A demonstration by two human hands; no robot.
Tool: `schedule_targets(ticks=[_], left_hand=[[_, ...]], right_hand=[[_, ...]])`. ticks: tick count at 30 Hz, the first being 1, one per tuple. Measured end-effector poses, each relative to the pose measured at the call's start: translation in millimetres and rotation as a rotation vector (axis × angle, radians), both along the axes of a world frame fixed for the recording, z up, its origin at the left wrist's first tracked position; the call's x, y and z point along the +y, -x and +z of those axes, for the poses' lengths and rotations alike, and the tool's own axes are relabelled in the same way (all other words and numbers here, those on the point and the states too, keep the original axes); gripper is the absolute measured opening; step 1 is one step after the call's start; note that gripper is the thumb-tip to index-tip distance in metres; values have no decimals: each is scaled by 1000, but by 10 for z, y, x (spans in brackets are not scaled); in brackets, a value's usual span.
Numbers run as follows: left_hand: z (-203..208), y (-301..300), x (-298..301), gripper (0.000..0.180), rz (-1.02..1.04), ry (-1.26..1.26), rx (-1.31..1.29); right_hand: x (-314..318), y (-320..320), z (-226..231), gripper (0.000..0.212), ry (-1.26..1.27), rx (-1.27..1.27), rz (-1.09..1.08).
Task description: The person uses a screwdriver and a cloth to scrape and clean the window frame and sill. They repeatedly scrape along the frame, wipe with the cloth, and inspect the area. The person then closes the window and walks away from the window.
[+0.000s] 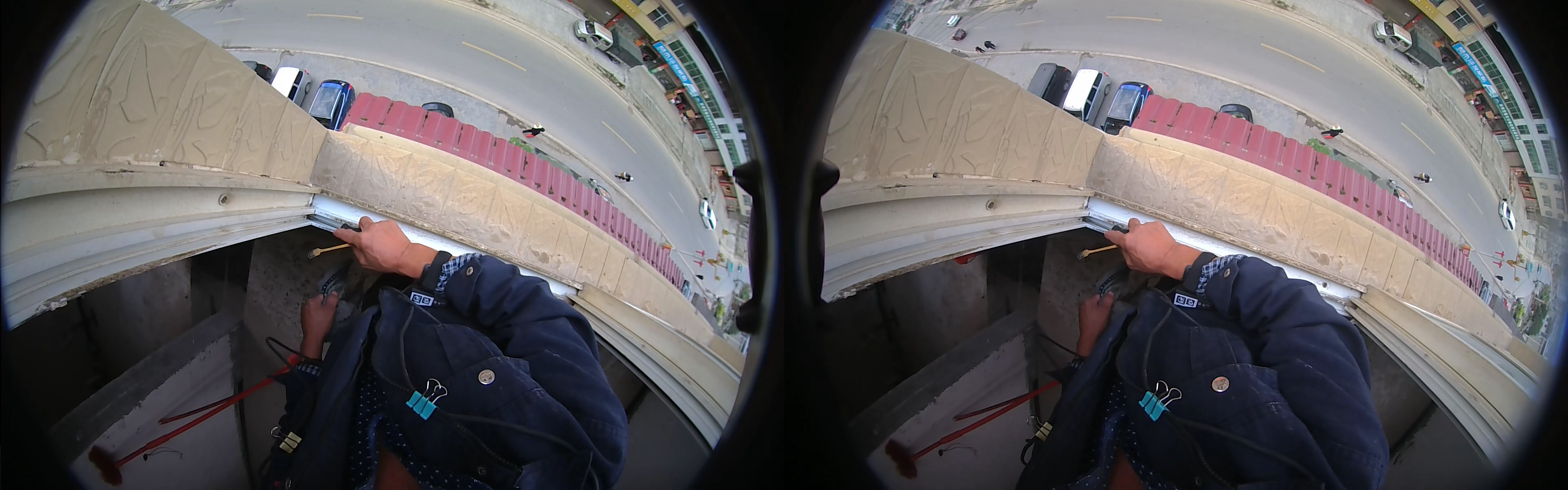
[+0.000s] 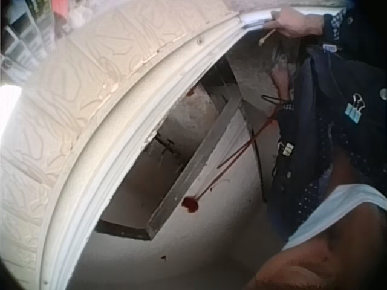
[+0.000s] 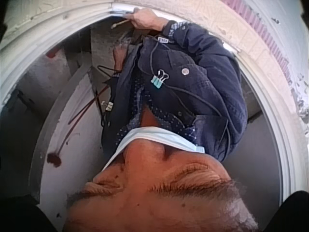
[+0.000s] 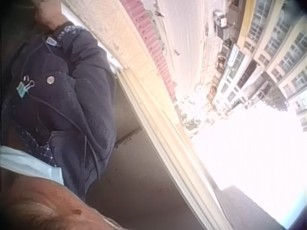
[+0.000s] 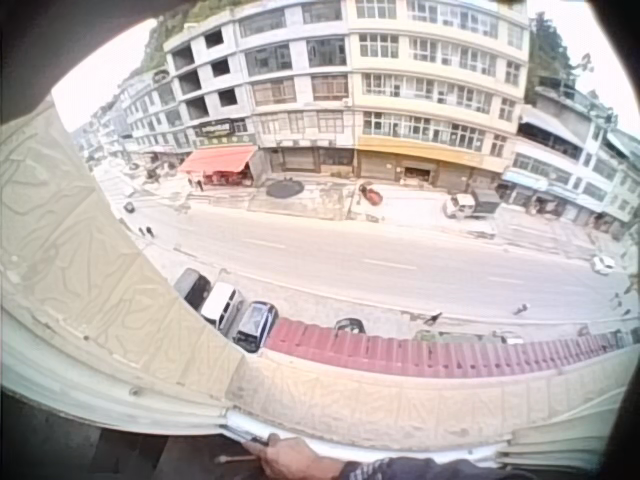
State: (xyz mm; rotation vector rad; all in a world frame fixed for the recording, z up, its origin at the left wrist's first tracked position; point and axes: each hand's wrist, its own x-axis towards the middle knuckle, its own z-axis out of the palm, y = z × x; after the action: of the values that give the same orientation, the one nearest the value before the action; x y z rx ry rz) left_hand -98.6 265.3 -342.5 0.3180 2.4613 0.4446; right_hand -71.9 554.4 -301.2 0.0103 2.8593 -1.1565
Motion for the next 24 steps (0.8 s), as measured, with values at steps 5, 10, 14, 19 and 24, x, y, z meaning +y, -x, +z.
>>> schedule_targets(ticks=[5,10,14,19,24], left_hand=[[-44,4,-27,58,1,25,-16],[-87,40,-53,58,3,61,-51],[-81,49,-29,60,38,81,-61],[-3,38,23,62,22,80,-72],[8,25,43,60,11,34,-22]], right_hand=[[-12,3,0,46,6,15,10],[-26,11,7,45,20,58,1],[-31,8,29,46,10,58,4],[-26,-45,92,47,43,139,-14],[-12,-94,139,48,59,206,-30]])
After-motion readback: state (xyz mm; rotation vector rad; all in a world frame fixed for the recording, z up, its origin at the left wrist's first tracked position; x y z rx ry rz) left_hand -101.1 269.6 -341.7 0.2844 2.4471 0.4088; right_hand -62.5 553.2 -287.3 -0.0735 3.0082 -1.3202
